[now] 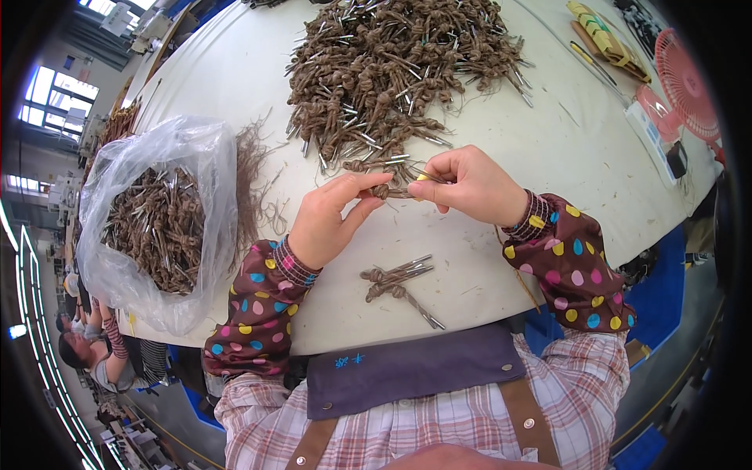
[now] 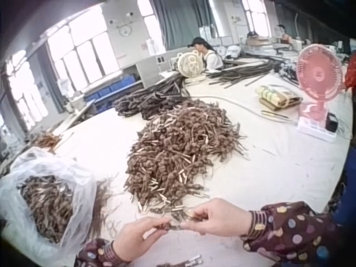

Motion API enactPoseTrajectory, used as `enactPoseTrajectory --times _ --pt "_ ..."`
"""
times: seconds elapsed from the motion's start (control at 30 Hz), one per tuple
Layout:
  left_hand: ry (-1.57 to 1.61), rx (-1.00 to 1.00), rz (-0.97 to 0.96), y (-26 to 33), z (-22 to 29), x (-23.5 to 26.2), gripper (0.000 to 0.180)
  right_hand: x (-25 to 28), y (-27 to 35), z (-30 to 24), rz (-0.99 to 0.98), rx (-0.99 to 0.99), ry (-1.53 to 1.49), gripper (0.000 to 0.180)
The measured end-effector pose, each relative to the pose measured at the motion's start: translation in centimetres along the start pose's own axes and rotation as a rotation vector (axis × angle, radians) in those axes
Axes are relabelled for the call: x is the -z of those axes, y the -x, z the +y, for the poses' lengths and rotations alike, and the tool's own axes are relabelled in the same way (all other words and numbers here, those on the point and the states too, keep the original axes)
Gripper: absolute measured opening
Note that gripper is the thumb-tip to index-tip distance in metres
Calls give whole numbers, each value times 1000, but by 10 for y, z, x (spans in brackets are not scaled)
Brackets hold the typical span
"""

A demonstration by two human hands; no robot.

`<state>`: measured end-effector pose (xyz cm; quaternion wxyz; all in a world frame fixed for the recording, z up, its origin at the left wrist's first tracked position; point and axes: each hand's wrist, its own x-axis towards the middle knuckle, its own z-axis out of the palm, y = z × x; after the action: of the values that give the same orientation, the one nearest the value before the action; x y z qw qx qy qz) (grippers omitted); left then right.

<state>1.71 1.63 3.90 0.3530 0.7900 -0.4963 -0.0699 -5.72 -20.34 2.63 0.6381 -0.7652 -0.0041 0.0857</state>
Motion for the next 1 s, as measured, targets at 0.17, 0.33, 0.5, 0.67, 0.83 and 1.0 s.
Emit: enactPoseTrajectory --times 0.17,0.33,0.5,0.67,0.83,1.0 --pt "578 349 -17 7 -12 -13 28 1 -5 9 23 50 -66 29" --pt "656 397 -33 7 -12 -12 25 0 -1 -2 234 145 204 36" --pt "627 382 -16 9 -13 -8 25 6 -1 1 289 251 390 47" --pt "342 139 -620 11 -8 21 28 10 -5 11 249 195 430 42" --pt "-338 46 24 -4 -27 8 28 3 -12 27 214 247 523 36" --pt "-485 69 94 -10 -47 2 24 2 -10 22 218 242 539 36"
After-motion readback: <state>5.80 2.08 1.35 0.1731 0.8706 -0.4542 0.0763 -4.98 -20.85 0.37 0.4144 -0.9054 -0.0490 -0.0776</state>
